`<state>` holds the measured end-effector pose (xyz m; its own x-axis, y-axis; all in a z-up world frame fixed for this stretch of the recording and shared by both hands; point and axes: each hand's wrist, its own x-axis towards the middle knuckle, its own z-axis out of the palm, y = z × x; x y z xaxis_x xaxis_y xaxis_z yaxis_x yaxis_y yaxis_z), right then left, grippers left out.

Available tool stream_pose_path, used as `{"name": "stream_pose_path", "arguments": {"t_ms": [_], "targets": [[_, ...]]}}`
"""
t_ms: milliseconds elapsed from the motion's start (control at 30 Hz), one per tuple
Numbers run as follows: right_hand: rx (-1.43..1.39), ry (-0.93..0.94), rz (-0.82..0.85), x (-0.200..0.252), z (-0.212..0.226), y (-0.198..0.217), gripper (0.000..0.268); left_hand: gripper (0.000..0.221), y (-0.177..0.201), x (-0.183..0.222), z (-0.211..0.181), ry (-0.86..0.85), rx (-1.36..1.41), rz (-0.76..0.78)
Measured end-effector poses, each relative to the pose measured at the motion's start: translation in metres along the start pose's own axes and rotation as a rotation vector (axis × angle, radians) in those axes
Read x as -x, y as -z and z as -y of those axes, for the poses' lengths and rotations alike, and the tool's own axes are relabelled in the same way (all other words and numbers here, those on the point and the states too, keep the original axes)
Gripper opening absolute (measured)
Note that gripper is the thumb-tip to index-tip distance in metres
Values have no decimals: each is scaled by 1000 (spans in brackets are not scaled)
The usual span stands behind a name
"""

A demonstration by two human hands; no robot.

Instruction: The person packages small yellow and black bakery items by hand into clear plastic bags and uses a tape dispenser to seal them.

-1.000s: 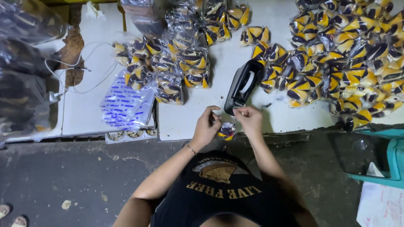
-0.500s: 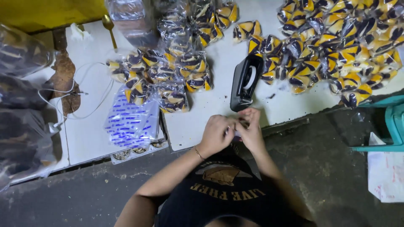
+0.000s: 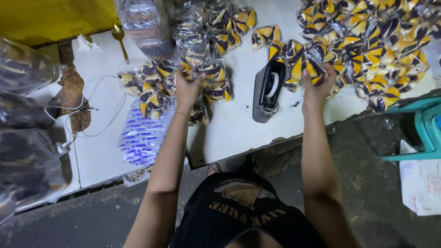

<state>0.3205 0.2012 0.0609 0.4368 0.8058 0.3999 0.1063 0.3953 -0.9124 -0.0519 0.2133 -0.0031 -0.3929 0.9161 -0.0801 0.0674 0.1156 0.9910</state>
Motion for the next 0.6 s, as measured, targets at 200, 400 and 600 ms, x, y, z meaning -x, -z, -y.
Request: {"name": "stream_pose_path", "arguments": {"t_ms": [200, 400, 600], "targets": [[616, -60, 202, -21, 24, -24, 29, 39, -2, 17, -62, -680, -497, 44], [-420, -385, 672, 110, 78, -48, 92, 35, -15, 117, -79, -394, -229, 294], [56, -138, 702, 161, 53, -2, 13, 34, -41, 184, -42, 54, 173, 471]]}}
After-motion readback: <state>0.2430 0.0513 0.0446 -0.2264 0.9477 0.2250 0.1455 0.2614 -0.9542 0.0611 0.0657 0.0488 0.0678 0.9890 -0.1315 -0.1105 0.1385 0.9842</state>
